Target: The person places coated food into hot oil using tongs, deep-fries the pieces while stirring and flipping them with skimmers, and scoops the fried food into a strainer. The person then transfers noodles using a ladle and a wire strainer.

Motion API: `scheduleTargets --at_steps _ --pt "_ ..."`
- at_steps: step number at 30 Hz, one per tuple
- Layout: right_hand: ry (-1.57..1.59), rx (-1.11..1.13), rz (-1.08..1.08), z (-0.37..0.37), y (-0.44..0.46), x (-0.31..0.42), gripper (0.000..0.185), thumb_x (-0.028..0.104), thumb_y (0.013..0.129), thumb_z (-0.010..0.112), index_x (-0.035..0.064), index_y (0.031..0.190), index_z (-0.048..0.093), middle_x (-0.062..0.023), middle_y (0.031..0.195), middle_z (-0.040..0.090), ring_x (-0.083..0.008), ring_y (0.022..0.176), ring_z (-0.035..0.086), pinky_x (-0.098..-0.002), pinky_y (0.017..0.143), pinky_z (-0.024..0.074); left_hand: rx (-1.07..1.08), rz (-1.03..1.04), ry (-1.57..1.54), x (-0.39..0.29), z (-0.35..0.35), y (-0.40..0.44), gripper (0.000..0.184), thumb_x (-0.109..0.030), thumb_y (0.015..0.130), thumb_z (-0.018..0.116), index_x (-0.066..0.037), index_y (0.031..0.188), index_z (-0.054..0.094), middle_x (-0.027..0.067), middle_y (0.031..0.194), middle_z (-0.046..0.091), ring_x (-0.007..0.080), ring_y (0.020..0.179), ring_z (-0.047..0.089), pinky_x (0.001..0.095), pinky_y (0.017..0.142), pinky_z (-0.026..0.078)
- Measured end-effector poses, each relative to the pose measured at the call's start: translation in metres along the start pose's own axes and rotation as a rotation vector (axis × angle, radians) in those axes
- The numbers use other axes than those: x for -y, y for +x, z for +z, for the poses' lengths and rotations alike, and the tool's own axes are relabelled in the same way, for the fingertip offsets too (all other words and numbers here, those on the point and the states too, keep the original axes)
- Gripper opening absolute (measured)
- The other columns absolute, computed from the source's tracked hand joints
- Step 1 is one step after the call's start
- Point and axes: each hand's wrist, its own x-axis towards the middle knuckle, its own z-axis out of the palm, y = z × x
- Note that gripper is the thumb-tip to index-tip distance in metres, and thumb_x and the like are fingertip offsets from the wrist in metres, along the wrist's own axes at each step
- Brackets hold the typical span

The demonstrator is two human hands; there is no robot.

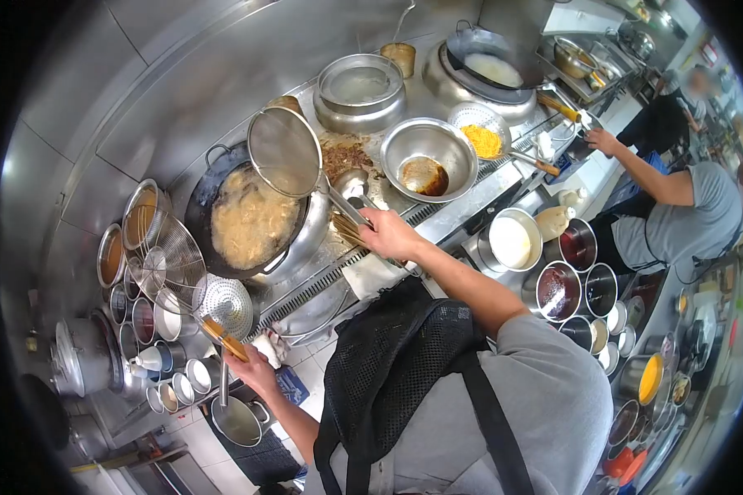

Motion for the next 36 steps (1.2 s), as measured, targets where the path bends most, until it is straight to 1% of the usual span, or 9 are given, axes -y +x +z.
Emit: scheduleTargets --at_steps 5,6,8,10,12,20,27,32,36 --pt "-0.010 -0.049 0.037 -0.007 -0.010 -0.016 0.028 0.015 0.090 0.055 -0.0035 0.109 0.061 -0.0291 0.083 0.065 -0.0469 0.080 0.064 -0.0481 0.075 0.0512 0.071 -0.029 -0.047 -0.009 0.012 0.000 0.030 -0.006 0.095 0.058 0.000 0.120 0.042 0.0044 0.075 0.050 0.0097 0.051 0.046 0.0257 0.045 0.037" --pt "-0.005 -0.030 0.027 -0.008 -0.013 -0.022 0.028 0.015 0.090 0.055 -0.0035 0.109 0.061 -0.0291 0.083 0.065 -0.0469 0.080 0.064 -0.0481 0.075 0.0512 0.022 0.061 -0.025 0.004 0.015 0.004 0.032 -0.014 0.094 0.062 0.000 0.117 0.044 0.0017 0.066 0.049 0.0089 0.047 0.046 0.0257 0.040 0.035" --pt "-0.082 -0.106 -0.087 -0.006 -0.013 -0.037 0.028 0.014 0.090 0.054 -0.0028 0.112 0.062 -0.0263 0.077 0.066 -0.0399 0.069 0.067 -0.0454 0.066 0.0535 0.064 0.028 -0.057 0.016 0.014 0.005 0.029 -0.012 0.094 0.061 -0.003 0.117 0.045 0.0005 0.070 0.049 0.0086 0.050 0.047 0.0242 0.042 0.036" --pt "0.049 -0.059 0.113 -0.009 -0.019 -0.024 0.027 0.012 0.091 0.054 -0.0018 0.113 0.062 -0.0189 0.070 0.066 -0.0259 0.055 0.066 -0.0393 0.053 0.0530 0.096 -0.008 -0.090 -0.006 0.015 -0.001 0.028 -0.006 0.095 0.060 -0.003 0.118 0.044 0.0014 0.082 0.050 0.0072 0.057 0.044 0.0243 0.048 0.038" --pt "0.093 -0.091 0.055 -0.008 -0.020 -0.032 0.027 0.012 0.092 0.054 -0.0016 0.113 0.063 -0.0109 0.065 0.064 -0.0144 0.048 0.061 -0.0329 0.044 0.0498 0.076 0.052 -0.033 -0.002 0.015 -0.002 0.023 -0.007 0.096 0.061 -0.005 0.111 0.045 0.0003 0.078 0.050 0.0080 0.057 0.048 0.0238 0.049 0.040" --pt "0.155 -0.033 0.095 -0.008 -0.019 -0.015 0.024 0.012 0.093 0.055 -0.0047 0.110 0.061 -0.0074 0.063 0.061 -0.0134 0.045 0.056 -0.0308 0.042 0.0451 0.012 -0.014 -0.060 -0.007 -0.001 -0.019 0.021 -0.004 0.094 0.059 -0.002 0.109 0.044 0.0024 0.077 0.050 0.0087 0.055 0.049 0.0252 0.048 0.041" --pt "0.118 0.010 0.075 0.009 -0.014 -0.016 0.030 0.013 0.095 0.056 -0.0063 0.118 0.058 -0.0067 0.062 0.060 -0.0125 0.043 0.053 -0.0302 0.040 0.0418 -0.086 -0.101 -0.017 0.008 -0.024 -0.036 0.026 -0.005 0.093 0.058 0.001 0.115 0.045 0.0043 0.076 0.051 0.0095 0.053 0.048 0.0257 0.046 0.040" --pt "0.130 0.058 0.102 0.018 -0.017 0.002 0.039 0.013 0.095 0.055 -0.0086 0.127 0.055 -0.0059 0.064 0.060 -0.0118 0.042 0.051 -0.0294 0.040 0.0409 -0.128 -0.081 -0.049 0.010 -0.038 -0.047 0.020 -0.007 0.094 0.059 -0.001 0.106 0.044 0.0044 0.075 0.050 0.0093 0.053 0.048 0.0254 0.046 0.040" --pt "0.117 0.039 0.097 0.026 -0.014 -0.006 0.033 0.013 0.096 0.054 -0.0063 0.123 0.056 -0.0057 0.063 0.059 -0.0110 0.042 0.051 -0.0286 0.039 0.0402 -0.145 -0.133 -0.082 0.016 -0.044 -0.051 0.022 -0.009 0.093 0.061 0.000 0.105 0.045 0.0063 0.074 0.054 0.0115 0.053 0.050 0.0281 0.048 0.042"
